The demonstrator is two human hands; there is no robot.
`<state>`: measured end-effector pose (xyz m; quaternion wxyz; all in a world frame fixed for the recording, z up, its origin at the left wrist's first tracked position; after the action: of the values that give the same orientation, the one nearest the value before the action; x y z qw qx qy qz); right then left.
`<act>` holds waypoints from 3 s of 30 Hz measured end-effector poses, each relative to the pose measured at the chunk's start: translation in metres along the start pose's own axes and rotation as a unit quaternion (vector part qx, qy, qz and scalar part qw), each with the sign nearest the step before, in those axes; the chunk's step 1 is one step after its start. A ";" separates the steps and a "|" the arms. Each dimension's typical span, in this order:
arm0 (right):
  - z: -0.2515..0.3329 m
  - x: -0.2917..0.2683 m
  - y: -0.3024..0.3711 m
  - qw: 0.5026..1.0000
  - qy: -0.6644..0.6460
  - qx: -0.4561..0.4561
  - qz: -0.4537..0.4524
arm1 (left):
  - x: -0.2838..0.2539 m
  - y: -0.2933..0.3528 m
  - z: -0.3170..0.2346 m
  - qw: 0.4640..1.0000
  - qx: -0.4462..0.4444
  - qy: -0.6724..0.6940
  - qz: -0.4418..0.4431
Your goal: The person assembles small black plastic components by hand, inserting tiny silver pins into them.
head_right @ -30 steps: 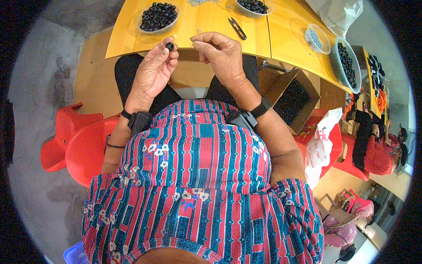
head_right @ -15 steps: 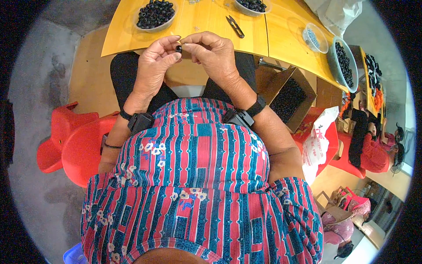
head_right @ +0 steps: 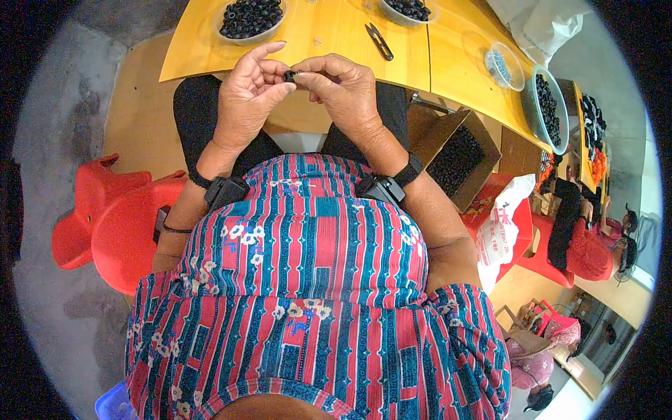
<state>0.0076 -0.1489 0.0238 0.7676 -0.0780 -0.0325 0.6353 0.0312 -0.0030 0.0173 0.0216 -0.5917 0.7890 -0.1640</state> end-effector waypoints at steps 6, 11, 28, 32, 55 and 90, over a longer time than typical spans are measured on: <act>0.000 0.000 -0.001 1.000 0.020 -0.005 0.004 | -0.001 0.000 0.006 1.000 -0.006 -0.013 0.003; -0.001 0.000 0.000 0.999 0.040 -0.008 0.009 | -0.001 0.003 0.010 1.000 -0.020 0.015 0.002; -0.003 0.003 -0.007 0.997 0.066 0.042 -0.014 | -0.008 0.042 0.042 0.983 -0.092 0.154 -0.037; 0.014 0.016 -0.034 0.990 0.136 -0.041 0.000 | -0.008 0.046 0.031 0.976 -0.108 0.179 -0.060; 0.020 0.079 -0.091 0.800 0.509 -0.305 0.091 | 0.007 0.059 0.029 0.977 -0.158 0.140 -0.015; 0.021 0.071 -0.112 0.787 0.495 -0.310 0.198 | 0.006 0.060 0.040 0.972 -0.162 0.166 -0.034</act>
<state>0.1266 -0.0978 0.0593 0.4705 -0.6203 0.1732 0.6032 -0.0172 -0.0027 -0.0365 -0.2109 -0.5783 0.7772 -0.1306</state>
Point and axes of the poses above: each hand's wrist, its own y-axis away from the middle knuckle, its own x-axis out of the palm, z = x × y, the point moved 5 cm from there along -y, towards the middle knuckle, and after that the axes turned 8 degrees about -z, right-handed, at the moved point
